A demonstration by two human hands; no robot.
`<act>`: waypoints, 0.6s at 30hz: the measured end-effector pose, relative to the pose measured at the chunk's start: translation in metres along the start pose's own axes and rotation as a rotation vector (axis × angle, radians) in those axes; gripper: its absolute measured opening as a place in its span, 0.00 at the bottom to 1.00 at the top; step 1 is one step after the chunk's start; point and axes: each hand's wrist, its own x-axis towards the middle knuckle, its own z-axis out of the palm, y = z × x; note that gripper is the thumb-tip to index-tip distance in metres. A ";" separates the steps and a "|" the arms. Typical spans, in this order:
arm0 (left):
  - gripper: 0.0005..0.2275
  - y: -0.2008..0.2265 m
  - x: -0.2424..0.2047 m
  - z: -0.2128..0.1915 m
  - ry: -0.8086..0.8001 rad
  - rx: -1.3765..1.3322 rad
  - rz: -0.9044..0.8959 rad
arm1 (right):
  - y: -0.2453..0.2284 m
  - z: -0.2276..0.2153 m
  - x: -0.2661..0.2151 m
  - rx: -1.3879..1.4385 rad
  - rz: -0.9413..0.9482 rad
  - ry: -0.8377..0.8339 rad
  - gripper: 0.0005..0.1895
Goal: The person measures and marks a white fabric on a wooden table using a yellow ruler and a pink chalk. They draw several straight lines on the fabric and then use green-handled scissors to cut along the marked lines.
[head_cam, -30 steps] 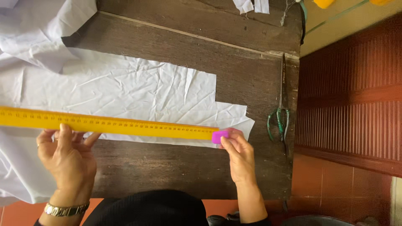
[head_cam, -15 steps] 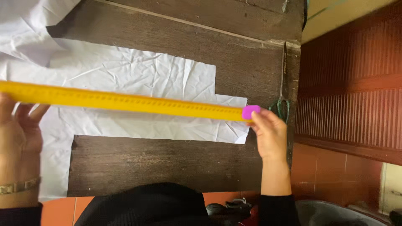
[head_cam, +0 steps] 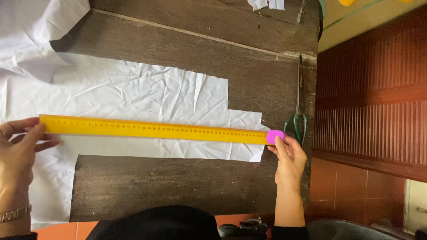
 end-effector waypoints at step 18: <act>0.06 0.107 -0.017 0.040 0.131 0.451 -0.039 | 0.019 0.003 0.024 -0.175 -0.008 -0.005 0.07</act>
